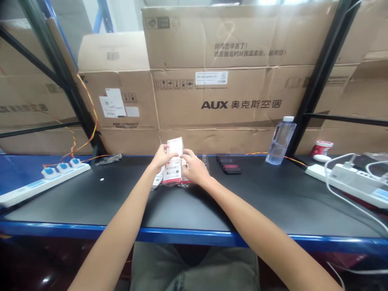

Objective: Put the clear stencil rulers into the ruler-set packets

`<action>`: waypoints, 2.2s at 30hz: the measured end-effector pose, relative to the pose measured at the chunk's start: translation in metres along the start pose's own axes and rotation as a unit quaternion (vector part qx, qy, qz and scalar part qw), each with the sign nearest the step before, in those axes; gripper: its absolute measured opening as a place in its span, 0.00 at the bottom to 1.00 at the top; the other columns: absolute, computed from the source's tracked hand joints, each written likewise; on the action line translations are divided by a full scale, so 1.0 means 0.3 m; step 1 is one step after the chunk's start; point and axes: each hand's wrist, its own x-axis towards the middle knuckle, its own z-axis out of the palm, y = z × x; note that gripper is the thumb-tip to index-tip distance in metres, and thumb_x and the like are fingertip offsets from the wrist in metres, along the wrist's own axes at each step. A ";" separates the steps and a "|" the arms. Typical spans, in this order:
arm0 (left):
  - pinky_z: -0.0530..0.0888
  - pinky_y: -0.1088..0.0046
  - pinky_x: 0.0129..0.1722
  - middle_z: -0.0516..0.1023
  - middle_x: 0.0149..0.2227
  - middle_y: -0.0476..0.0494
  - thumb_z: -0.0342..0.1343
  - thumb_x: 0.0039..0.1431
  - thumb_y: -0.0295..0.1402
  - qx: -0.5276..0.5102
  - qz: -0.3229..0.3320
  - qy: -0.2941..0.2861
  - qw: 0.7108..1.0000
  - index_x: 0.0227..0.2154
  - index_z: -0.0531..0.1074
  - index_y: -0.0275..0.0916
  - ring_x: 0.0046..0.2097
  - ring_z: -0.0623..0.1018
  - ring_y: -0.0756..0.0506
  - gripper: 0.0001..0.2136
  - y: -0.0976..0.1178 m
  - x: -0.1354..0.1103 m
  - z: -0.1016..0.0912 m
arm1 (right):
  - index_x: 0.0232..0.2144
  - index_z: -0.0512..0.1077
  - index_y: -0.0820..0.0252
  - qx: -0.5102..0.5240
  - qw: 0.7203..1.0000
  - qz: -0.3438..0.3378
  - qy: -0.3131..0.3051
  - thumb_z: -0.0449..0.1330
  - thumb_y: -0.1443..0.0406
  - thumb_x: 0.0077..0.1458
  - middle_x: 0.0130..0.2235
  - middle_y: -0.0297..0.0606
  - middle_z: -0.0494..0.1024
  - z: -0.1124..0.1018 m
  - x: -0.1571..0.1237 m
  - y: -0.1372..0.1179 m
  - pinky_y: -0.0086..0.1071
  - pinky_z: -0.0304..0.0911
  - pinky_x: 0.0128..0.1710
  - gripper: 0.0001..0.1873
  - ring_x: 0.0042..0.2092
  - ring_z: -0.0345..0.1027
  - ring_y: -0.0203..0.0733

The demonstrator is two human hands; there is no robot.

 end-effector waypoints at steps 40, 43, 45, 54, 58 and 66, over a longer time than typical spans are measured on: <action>0.78 0.67 0.35 0.82 0.31 0.41 0.66 0.44 0.23 -0.178 -0.091 -0.246 0.948 0.34 0.77 0.33 0.33 0.82 0.43 0.11 0.015 -0.015 -0.049 | 0.26 0.74 0.63 0.356 0.874 0.314 0.103 0.69 0.68 0.45 0.25 0.32 0.77 -0.046 0.060 0.092 0.24 0.55 0.17 0.07 0.18 0.58 0.27; 0.78 0.67 0.35 0.81 0.31 0.42 0.64 0.46 0.23 -0.173 -0.094 -0.183 0.963 0.33 0.75 0.34 0.33 0.82 0.43 0.09 0.006 -0.002 -0.057 | 0.28 0.73 0.65 0.343 0.873 0.328 0.112 0.67 0.67 0.53 0.28 0.31 0.77 -0.062 0.058 0.116 0.22 0.55 0.17 0.07 0.19 0.58 0.25; 0.78 0.68 0.35 0.81 0.31 0.41 0.63 0.47 0.23 -0.159 -0.100 -0.146 0.971 0.32 0.74 0.35 0.35 0.82 0.42 0.08 -0.003 0.006 -0.057 | 0.31 0.72 0.65 0.340 0.871 0.335 0.117 0.65 0.65 0.59 0.29 0.29 0.75 -0.074 0.057 0.130 0.22 0.57 0.19 0.08 0.21 0.60 0.26; 0.75 0.67 0.35 0.81 0.31 0.39 0.69 0.43 0.31 -0.009 -0.097 -0.120 0.988 0.29 0.74 0.36 0.38 0.81 0.38 0.11 -0.015 -0.003 -0.024 | 0.30 0.72 0.63 0.400 0.837 0.340 0.155 0.64 0.67 0.57 0.28 0.31 0.77 -0.100 0.069 0.118 0.23 0.62 0.22 0.05 0.23 0.67 0.29; 0.73 0.68 0.44 0.81 0.42 0.38 0.69 0.41 0.30 0.046 -0.044 -0.034 0.997 0.33 0.74 0.38 0.48 0.78 0.37 0.15 -0.019 0.011 -0.022 | 0.30 0.72 0.59 0.441 0.807 0.349 0.181 0.64 0.67 0.52 0.28 0.33 0.79 -0.111 0.078 0.112 0.24 0.65 0.23 0.03 0.24 0.72 0.32; 0.73 0.68 0.38 0.81 0.33 0.39 0.65 0.50 0.36 -0.009 -0.005 -0.166 0.986 0.31 0.78 0.35 0.36 0.79 0.43 0.09 0.029 -0.019 -0.006 | 0.31 0.73 0.57 0.487 0.774 0.351 0.203 0.66 0.67 0.50 0.27 0.34 0.79 -0.117 0.083 0.116 0.24 0.67 0.22 0.05 0.25 0.72 0.33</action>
